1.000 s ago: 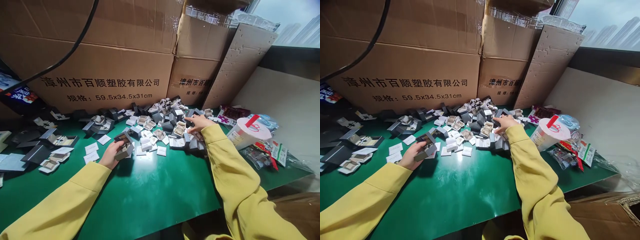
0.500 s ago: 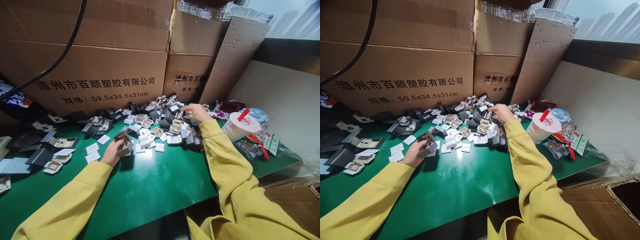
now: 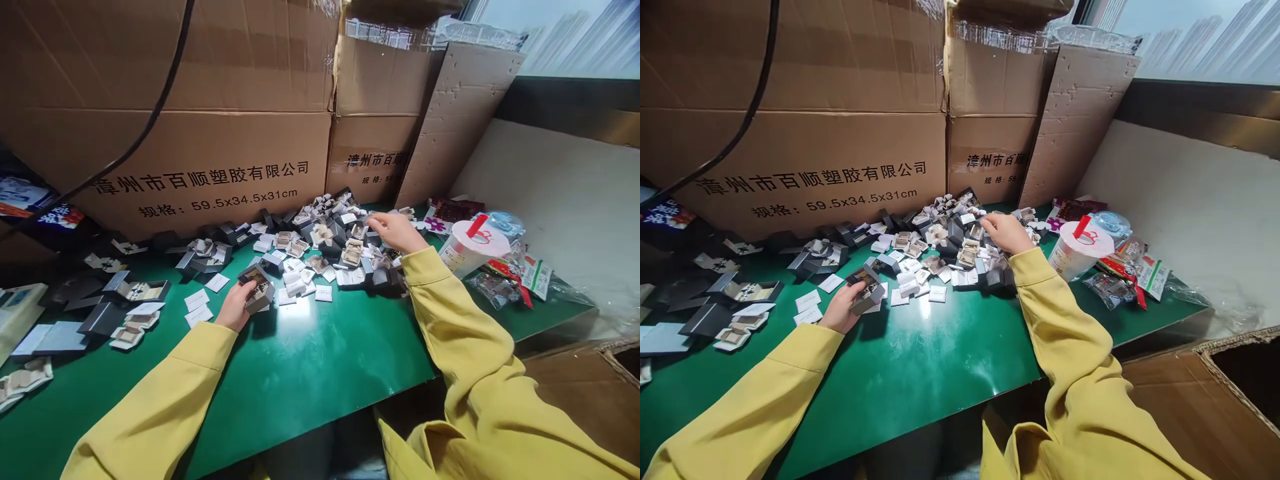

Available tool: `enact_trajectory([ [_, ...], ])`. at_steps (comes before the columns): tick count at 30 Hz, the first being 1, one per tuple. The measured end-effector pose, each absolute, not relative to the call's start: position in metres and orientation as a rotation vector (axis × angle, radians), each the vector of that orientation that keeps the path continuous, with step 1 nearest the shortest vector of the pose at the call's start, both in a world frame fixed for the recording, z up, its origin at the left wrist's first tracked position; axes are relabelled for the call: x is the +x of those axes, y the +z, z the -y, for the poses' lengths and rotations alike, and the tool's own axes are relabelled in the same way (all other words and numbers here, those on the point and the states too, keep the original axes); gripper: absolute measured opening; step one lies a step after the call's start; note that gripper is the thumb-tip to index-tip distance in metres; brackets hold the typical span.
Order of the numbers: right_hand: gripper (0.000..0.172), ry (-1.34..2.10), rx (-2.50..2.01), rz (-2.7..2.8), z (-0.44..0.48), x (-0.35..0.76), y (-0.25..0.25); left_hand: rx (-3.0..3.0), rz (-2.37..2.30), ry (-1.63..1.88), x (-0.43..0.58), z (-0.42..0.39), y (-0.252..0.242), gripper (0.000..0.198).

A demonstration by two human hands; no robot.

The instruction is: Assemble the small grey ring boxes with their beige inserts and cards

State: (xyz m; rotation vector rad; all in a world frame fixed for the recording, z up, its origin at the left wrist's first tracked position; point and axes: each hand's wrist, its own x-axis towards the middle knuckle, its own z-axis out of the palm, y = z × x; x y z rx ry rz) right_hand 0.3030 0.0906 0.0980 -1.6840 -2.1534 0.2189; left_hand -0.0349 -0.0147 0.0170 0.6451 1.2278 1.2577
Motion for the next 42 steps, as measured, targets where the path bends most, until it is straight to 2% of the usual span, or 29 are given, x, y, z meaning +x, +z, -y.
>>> enact_trajectory([
  [2,0.056,0.119,-2.106,2.131,-0.083,0.316,0.089,0.649,-1.233,1.264,-0.035,0.014,0.016,0.028],
  [4,0.065,0.185,-2.311,2.146,-0.076,0.325,0.078,0.655,-1.232,1.267,-0.035,0.014,0.016,0.027],
  [9,0.083,0.217,-2.345,2.187,-0.073,0.328,0.052,0.668,-1.209,1.264,-0.034,0.014,0.016,0.028],
  [12,0.080,0.146,-2.330,2.126,-0.078,0.325,0.045,0.667,-1.206,1.258,-0.034,0.014,0.017,0.029],
  [15,0.077,0.230,-2.218,2.091,-0.082,0.325,0.041,0.656,-1.210,1.262,-0.035,0.014,0.017,0.030],
  [20,0.091,0.318,-2.206,1.863,-0.083,0.328,0.034,0.658,-1.216,1.257,-0.036,0.013,0.017,0.031],
  [22,0.090,0.320,-2.205,1.800,-0.081,0.327,0.033,0.661,-1.216,1.251,-0.036,0.013,0.017,0.032],
  [24,0.080,0.264,-2.149,1.808,-0.078,0.326,0.033,0.661,-1.217,1.247,-0.036,0.013,0.017,0.033],
  [28,0.038,-0.037,-1.961,1.927,-0.073,0.326,0.037,0.658,-1.217,1.244,-0.037,0.013,0.018,0.035],
  [30,0.030,-0.042,-1.853,2.048,-0.071,0.325,0.039,0.658,-1.220,1.240,-0.037,0.013,0.018,0.036],
  [32,0.034,0.083,-1.794,2.175,-0.070,0.325,0.040,0.655,-1.227,1.229,-0.037,0.012,0.018,0.037],
  [35,0.052,0.214,-1.809,2.273,-0.068,0.322,0.038,0.652,-1.248,1.218,-0.038,0.012,0.018,0.036],
  [40,0.056,0.134,-1.780,2.425,-0.064,0.314,0.038,0.648,-1.259,1.217,-0.042,0.009,0.014,0.037],
  [42,0.066,0.184,-1.817,2.496,-0.065,0.311,0.039,0.628,-1.264,1.212,-0.044,0.008,0.011,0.038],
])
